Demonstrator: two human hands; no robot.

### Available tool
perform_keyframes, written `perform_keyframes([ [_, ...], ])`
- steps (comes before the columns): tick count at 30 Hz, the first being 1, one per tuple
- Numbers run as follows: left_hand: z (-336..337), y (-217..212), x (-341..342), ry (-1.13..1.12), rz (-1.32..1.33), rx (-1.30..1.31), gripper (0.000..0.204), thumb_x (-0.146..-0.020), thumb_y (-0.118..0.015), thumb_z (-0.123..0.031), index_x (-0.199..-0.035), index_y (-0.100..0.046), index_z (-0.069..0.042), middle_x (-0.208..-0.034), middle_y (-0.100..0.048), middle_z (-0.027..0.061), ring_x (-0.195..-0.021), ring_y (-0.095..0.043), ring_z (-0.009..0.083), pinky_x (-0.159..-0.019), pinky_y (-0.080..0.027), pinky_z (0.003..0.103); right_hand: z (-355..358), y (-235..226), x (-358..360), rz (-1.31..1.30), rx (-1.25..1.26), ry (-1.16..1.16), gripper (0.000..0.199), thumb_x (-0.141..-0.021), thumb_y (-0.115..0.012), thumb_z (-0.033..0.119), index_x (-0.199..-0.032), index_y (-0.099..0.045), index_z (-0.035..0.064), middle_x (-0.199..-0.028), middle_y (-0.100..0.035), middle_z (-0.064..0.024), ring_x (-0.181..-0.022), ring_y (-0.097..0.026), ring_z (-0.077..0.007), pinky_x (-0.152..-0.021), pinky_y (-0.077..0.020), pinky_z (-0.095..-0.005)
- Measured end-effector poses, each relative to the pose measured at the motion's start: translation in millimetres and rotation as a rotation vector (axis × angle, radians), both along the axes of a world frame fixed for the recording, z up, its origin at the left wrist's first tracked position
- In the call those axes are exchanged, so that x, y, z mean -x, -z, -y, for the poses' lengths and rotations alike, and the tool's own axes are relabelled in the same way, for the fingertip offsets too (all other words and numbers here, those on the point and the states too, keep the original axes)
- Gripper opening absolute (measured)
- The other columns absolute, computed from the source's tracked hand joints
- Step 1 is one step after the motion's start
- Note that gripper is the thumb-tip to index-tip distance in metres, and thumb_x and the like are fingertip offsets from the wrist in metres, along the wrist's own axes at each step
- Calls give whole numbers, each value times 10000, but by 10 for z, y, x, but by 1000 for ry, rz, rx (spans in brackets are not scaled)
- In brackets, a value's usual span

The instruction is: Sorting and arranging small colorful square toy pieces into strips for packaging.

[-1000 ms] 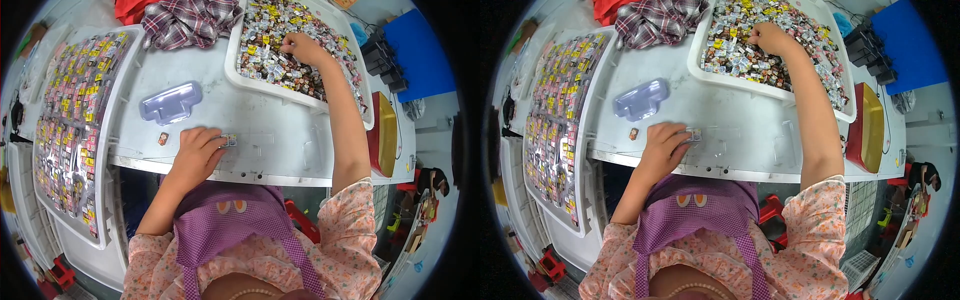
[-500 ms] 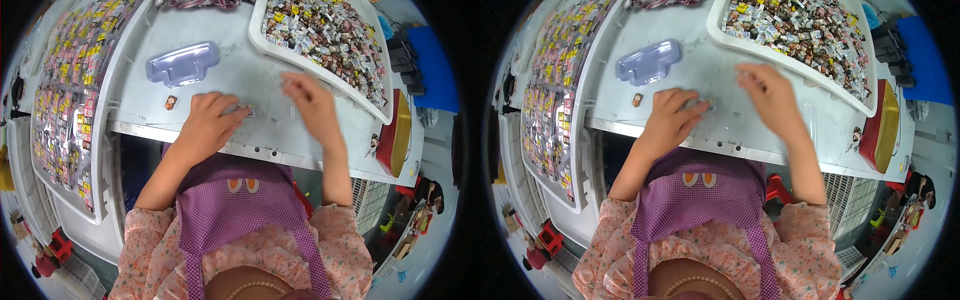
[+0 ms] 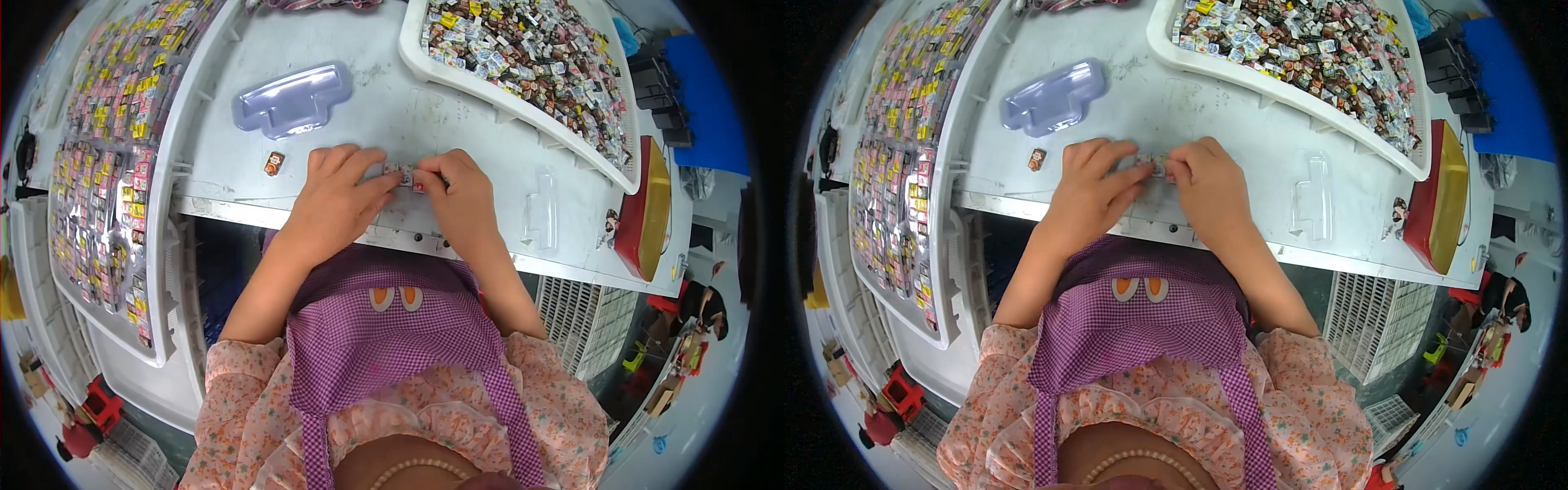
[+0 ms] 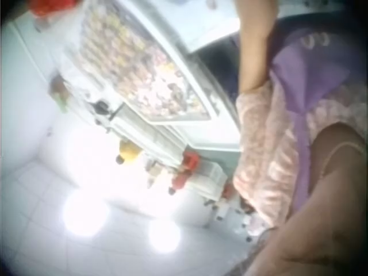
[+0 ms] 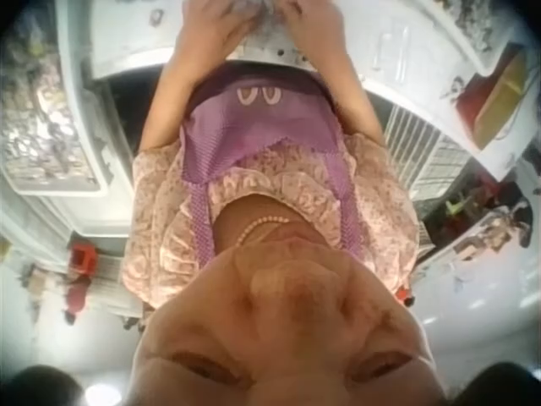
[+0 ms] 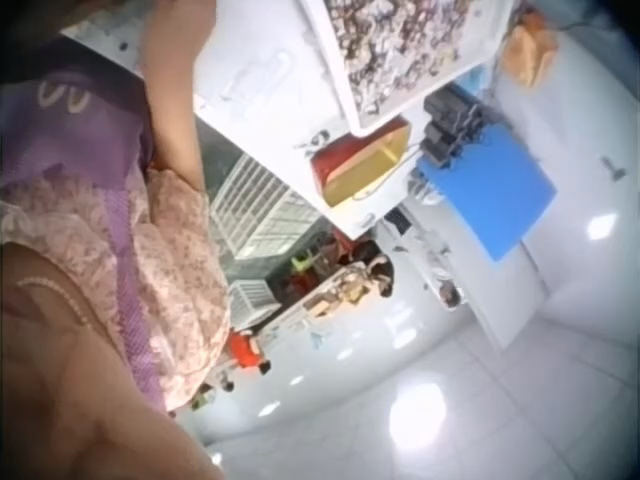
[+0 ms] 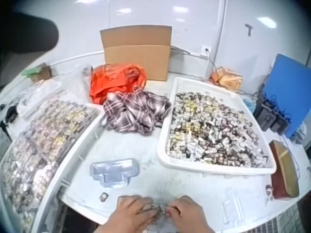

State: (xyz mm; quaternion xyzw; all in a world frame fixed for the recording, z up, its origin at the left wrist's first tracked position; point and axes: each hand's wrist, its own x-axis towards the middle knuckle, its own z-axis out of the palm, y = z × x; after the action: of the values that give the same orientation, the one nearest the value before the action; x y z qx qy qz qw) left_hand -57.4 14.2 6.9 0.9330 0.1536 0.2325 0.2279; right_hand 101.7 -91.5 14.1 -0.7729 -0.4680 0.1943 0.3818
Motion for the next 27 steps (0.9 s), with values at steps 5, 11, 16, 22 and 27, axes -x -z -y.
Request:
perform_keyframes([
  [5, -10, 10, -9, 6, -2, -9, 330, -723, -728, -167, -1049, -684, -145, -1164, -549, 30, -1092, -466, 238, -918, -336, 381, 49, -94, -92, 15, -122, 33, 66, -820, -636, -4, -887, -636, -4, -829, -601, -59, -719, -575, -118, -643, -473, -251],
  [11, 83, -18, -82, 117, -7, -77, 354, -734, -723, -252, -1076, -674, -174, -1222, -539, -1, -1173, -419, 251, -950, -325, 415, 192, -126, -254, -401, -155, 65, 173, -842, -607, -50, -998, -629, 20, -916, -577, -18, -744, -545, -106, -696, -470, -227],
  [16, 87, 25, -144, 65, -55, -110, 367, -759, -697, -283, -1104, -658, -164, -1242, -530, 0, -1180, -418, 254, -966, -319, 411, 226, -18, -246, -333, -139, 71, 226, -825, -611, -77, -1025, -628, 27, -919, -591, -8, -757, -546, -100, -738, -482, -231],
  [22, 95, -12, -174, 60, -72, -152, 383, -775, -684, -282, -1122, -648, -124, -1261, -532, 3, -1188, -420, 255, -974, -322, 411, 80, 133, -307, 105, -145, -77, 280, -776, -635, -55, -1043, -623, 28, -933, -660, -64, -769, -604, -162, -734, -494, -268],
  [27, 107, -41, -123, 40, -174, -153, 384, -779, -686, -251, -1137, -644, -118, -1293, -527, 2, -1204, -417, 267, -980, -325, 423, 75, 286, -201, 573, -288, -228, 351, -715, -593, 16, -1056, -644, 82, -1084, -654, -71, -989, -578, -261, -839, -445, -369],
])
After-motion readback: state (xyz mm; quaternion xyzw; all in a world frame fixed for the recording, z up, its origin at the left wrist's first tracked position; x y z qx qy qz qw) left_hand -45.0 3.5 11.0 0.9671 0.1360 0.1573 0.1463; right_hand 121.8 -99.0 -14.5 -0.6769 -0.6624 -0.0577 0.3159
